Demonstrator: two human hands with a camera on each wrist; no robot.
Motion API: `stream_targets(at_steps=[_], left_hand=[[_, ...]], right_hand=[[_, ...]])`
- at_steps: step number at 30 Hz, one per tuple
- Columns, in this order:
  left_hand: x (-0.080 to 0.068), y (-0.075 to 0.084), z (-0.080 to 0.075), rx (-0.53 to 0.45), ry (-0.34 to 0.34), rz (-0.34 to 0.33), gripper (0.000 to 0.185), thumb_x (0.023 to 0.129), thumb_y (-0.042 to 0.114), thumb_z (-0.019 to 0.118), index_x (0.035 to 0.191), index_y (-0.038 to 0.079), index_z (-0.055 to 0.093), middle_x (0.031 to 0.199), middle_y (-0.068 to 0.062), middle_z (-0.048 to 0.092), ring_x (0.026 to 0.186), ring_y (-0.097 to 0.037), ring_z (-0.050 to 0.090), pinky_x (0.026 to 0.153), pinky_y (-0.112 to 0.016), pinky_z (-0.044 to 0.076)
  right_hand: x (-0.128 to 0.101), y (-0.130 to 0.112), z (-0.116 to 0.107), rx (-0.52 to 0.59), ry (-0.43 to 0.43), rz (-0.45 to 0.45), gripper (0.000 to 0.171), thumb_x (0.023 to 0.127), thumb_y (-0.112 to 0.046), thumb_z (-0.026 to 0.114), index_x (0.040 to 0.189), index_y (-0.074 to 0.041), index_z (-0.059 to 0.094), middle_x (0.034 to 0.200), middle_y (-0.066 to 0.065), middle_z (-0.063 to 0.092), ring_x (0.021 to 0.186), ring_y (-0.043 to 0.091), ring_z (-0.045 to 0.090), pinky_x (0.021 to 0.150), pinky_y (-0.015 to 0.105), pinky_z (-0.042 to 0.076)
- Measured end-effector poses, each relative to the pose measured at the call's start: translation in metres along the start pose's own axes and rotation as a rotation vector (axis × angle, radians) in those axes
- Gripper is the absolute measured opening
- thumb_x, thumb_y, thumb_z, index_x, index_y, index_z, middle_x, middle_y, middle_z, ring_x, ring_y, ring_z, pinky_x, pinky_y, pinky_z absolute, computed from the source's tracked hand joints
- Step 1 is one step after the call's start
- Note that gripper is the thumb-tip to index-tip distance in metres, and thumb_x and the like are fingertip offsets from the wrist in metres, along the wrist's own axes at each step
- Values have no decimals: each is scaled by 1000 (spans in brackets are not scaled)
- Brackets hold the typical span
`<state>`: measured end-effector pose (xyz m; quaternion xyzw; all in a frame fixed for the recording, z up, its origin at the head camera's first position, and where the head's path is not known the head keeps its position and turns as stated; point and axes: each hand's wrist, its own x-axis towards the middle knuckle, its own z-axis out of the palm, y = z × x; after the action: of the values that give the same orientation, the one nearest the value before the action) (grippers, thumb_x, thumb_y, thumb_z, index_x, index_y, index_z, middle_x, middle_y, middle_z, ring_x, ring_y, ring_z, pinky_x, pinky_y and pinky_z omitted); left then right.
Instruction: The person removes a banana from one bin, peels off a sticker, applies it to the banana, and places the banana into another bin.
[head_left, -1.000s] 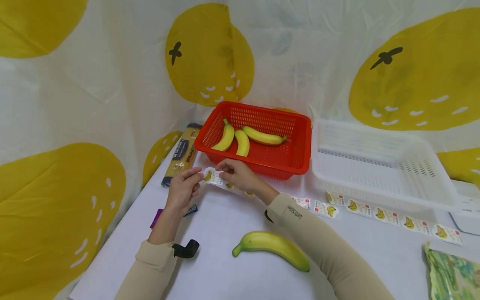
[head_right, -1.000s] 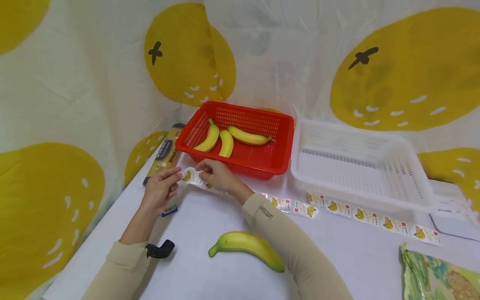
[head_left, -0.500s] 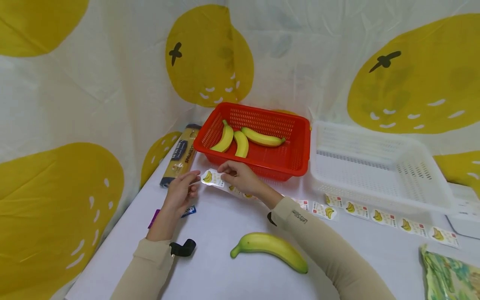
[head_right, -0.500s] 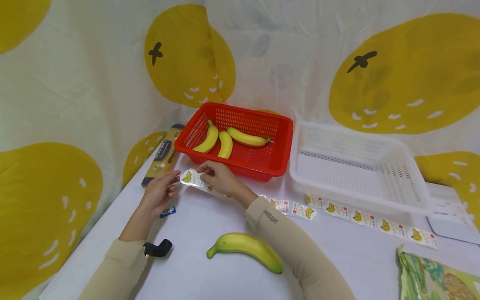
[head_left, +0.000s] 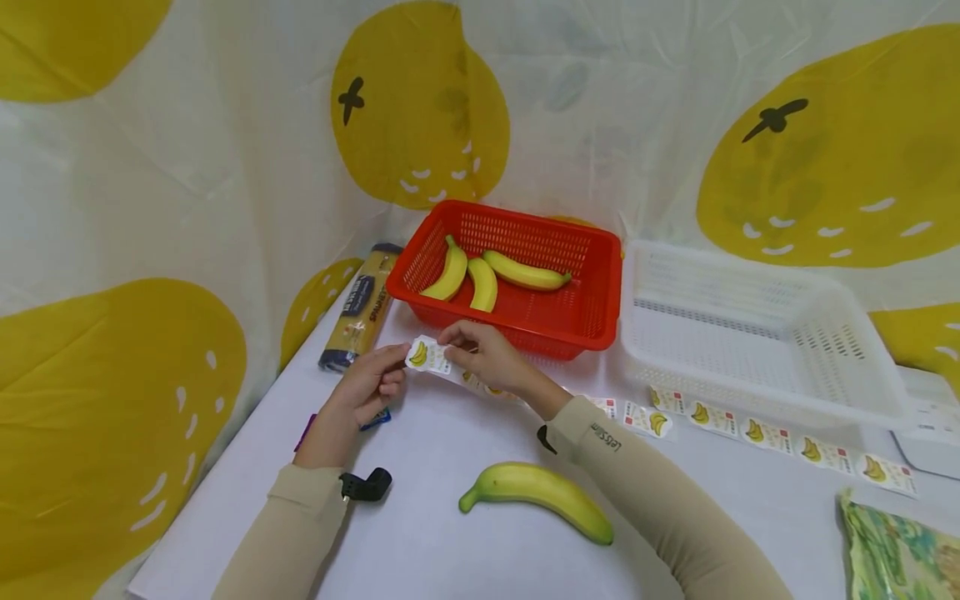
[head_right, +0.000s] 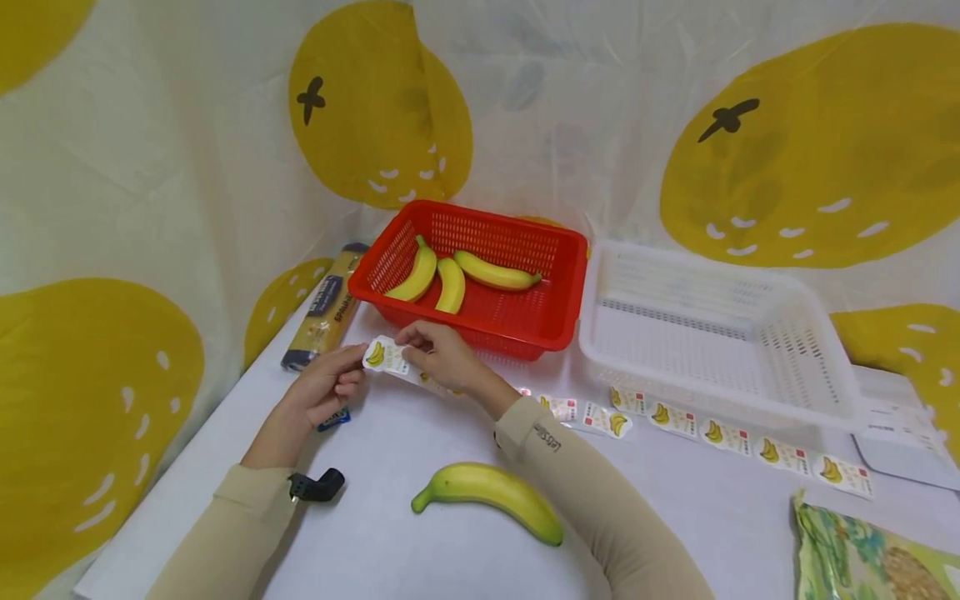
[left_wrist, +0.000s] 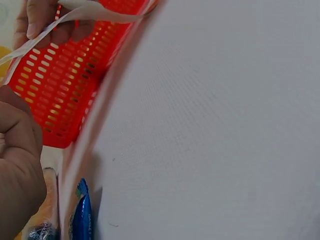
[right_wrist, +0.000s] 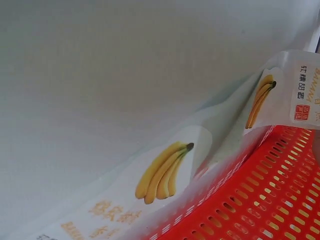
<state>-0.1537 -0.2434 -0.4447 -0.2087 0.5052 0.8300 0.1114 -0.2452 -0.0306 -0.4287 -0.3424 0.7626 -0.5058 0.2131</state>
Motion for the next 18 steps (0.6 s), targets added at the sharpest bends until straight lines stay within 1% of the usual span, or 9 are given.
stream_targets(at_steps=[5,11,18], left_hand=[[1,0,2,46,54,35,24,104,28,60,121,11,61,78,4,52,58,-5,40,47,-11,33],[1,0,7,89,143,95,22,101,27,65,118,13,67,72,6,52,57,-5,40,47,-12,32],[0,0,11,150,199,103,28,100,30,67,122,13,68,72,5,52,56,-7,41,48,-14,33]], right_hand=[[1,2,2,11,13,-15,17,99,-8,65,115,-5,66,108,11,68,97,19,61,85,25,52],[2,0,3,27,18,-36,13,97,-9,68,109,-4,65,103,11,67,94,18,60,85,24,52],[0,0,4,31,16,-33,9,98,-9,68,105,-5,63,103,10,67,94,18,60,86,25,52]])
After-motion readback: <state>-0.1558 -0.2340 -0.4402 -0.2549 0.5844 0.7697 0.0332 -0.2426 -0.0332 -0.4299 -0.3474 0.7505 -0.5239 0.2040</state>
